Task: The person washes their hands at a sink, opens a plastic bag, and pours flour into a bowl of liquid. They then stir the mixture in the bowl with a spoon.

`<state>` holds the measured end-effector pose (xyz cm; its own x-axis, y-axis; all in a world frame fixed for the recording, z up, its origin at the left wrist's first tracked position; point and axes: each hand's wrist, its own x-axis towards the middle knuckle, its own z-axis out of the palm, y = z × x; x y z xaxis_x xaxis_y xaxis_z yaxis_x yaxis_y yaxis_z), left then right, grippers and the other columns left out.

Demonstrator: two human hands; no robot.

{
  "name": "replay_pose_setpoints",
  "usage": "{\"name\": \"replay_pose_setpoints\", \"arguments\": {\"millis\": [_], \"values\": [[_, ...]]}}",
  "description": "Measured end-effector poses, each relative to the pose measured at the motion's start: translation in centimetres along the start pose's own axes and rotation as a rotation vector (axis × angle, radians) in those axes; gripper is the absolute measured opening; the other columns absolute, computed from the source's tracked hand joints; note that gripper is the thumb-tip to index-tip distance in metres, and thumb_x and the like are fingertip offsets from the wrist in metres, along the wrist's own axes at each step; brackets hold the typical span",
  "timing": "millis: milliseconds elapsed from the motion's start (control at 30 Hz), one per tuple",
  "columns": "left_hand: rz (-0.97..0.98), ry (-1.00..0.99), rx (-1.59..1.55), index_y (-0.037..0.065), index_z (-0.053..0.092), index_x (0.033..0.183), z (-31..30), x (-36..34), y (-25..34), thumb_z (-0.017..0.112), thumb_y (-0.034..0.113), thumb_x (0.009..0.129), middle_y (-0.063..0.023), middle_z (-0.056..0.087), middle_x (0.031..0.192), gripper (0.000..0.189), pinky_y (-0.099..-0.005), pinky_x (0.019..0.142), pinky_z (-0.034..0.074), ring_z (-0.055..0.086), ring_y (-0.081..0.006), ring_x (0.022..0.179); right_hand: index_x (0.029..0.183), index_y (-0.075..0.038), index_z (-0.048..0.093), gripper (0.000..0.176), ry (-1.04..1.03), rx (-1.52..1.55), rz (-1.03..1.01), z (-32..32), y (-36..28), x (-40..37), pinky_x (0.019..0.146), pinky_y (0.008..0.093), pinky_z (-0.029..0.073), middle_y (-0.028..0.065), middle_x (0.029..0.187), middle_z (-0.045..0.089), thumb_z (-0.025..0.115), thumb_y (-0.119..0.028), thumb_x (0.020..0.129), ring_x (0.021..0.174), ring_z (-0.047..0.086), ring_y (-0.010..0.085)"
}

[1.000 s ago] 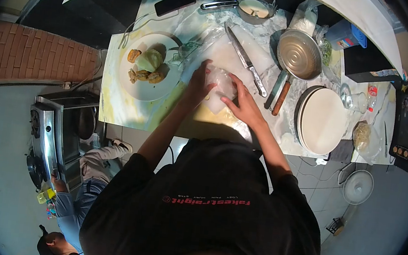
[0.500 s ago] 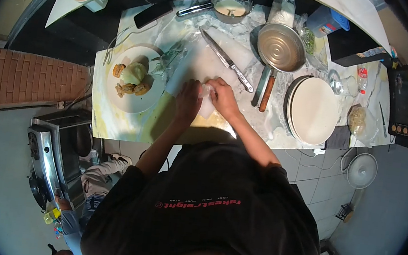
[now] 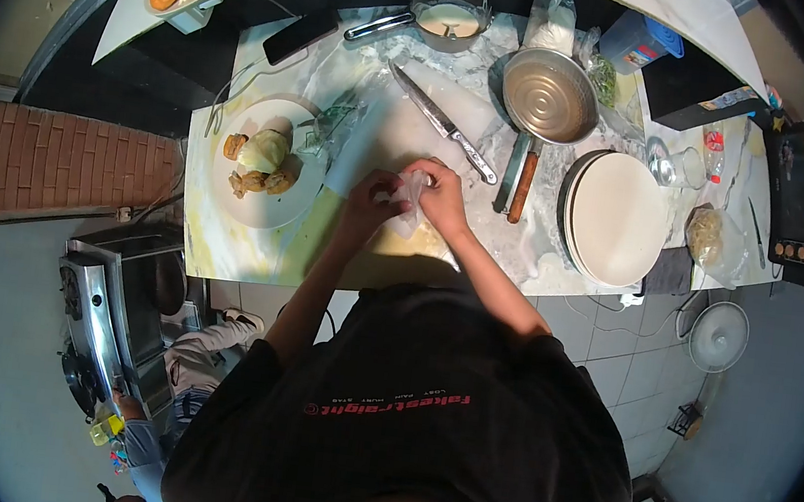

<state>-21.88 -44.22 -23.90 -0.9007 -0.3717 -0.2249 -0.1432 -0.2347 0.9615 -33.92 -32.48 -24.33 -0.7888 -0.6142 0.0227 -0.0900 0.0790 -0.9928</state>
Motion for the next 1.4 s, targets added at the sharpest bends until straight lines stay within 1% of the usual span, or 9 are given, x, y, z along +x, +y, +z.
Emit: {"name": "replay_pose_setpoints", "arguments": {"millis": [167,267,433,700,800,1000,1100,1200,1400], "values": [[0.062,0.032,0.206,0.0,0.057,0.115,2.3,-0.3,3.7,0.07,0.003,0.086,-0.0062,0.06,0.106,0.032,-0.0317,0.084,0.052,0.06,-0.0154,0.105,0.091,-0.002,0.069,0.015,-0.028,0.066,0.045,-1.7,-1.2,-0.1,0.078,0.0241,0.048,0.0039,0.094,0.068,0.064,0.005,0.079,0.087,0.062,0.0106],[-0.072,0.031,-0.337,0.0,0.056,0.111,2.6,-0.5,5.2,0.069,-0.002,0.085,-0.0062,0.059,0.098,0.029,-0.0308,0.076,0.054,0.064,-0.0156,0.092,0.093,-0.002,0.068,0.016,-0.014,0.261,0.096,-3.0,-2.1,-0.1,0.078,0.024,0.049,0.0029,0.094,0.068,0.063,0.006,0.08,0.087,0.062,0.01],[-0.062,-0.06,-0.011,-0.001,0.055,0.109,3.1,-1.0,5.5,0.064,-0.01,0.083,-0.0069,0.059,0.096,0.029,-0.0283,0.064,0.054,0.066,-0.0169,0.072,0.091,-0.002,0.067,0.011,-0.008,0.347,0.15,-3.2,-3.0,-1.2,0.075,0.0244,0.049,0.0012,0.088,0.068,0.064,0.003,0.081,0.082,0.06,0.0087],[0.133,0.208,0.431,-0.003,0.055,0.109,4.9,-3.6,5.0,0.081,0.004,0.073,-0.0115,0.061,0.099,0.045,-0.0308,0.066,0.055,0.069,-0.0181,0.073,0.087,-0.002,0.066,0.015,-0.07,0.243,0.345,-1.9,-5.0,-2.7,0.066,0.0247,0.047,0.0017,0.076,0.063,0.061,0.007,0.077,0.074,0.06,0.0108],[0.188,0.278,0.517,-0.002,0.054,0.112,5.6,-4.6,5.1,0.079,0.002,0.073,-0.0154,0.061,0.103,0.047,-0.0349,0.069,0.056,0.07,-0.0263,0.078,0.096,0.0,0.066,0.021,-0.089,0.066,0.047,-1.1,-3.2,-2.8,0.067,0.0232,0.05,0.0036,0.088,0.067,0.053,0.011,0.083,0.077,0.061,0.0097],[0.39,0.391,0.786,0.001,0.051,0.113,6.5,-5.8,5.9,0.073,-0.003,0.073,-0.0211,0.06,0.103,0.045,-0.0473,0.072,0.052,0.064,-0.0431,0.089,0.111,0.001,0.067,0.024,-0.292,-0.022,0.065,-2.5,-7.7,-4.1,0.077,0.0257,0.05,0.0076,0.094,0.068,0.059,0.003,0.088,0.086,0.062,0.0105],[0.361,0.369,0.7,0.001,0.054,0.109,7.2,-5.7,6.1,0.071,-0.005,0.073,-0.0215,0.064,0.098,0.04,-0.0459,0.071,0.052,0.064,-0.0443,0.09,0.115,0.001,0.066,0.028,-0.398,-0.041,0.049,-5.0,-10.4,-4.1,0.076,0.0272,0.05,0.01,0.097,0.067,0.068,-0.005,0.088,0.085,0.064,0.0144],[0.303,0.363,0.699,0.002,0.055,0.105,8.7,-5.6,5.5,0.068,-0.004,0.075,-0.021,0.066,0.094,0.033,-0.046,0.071,0.052,0.064,-0.0434,0.09,0.108,0.001,0.066,0.032,-0.393,-0.369,-0.154,-7.2,-12.2,-4.6,0.077,0.0345,0.053,0.0162,0.1,0.064,0.075,-0.011,0.08,0.088,0.066,0.0313],[0.374,0.34,0.862,0.002,0.057,0.101,12.2,-5.3,4.4,0.068,-0.003,0.075,-0.0171,0.064,0.084,0.029,-0.0403,0.067,0.053,0.067,-0.0365,0.08,0.096,0.0,0.063,0.022,-0.299,-0.143,-0.05,-10.3,-10.8,-6.7,0.071,0.0353,0.05,0.0139,0.089,0.059,0.075,-0.003,0.078,0.082,0.063,0.028]]}}
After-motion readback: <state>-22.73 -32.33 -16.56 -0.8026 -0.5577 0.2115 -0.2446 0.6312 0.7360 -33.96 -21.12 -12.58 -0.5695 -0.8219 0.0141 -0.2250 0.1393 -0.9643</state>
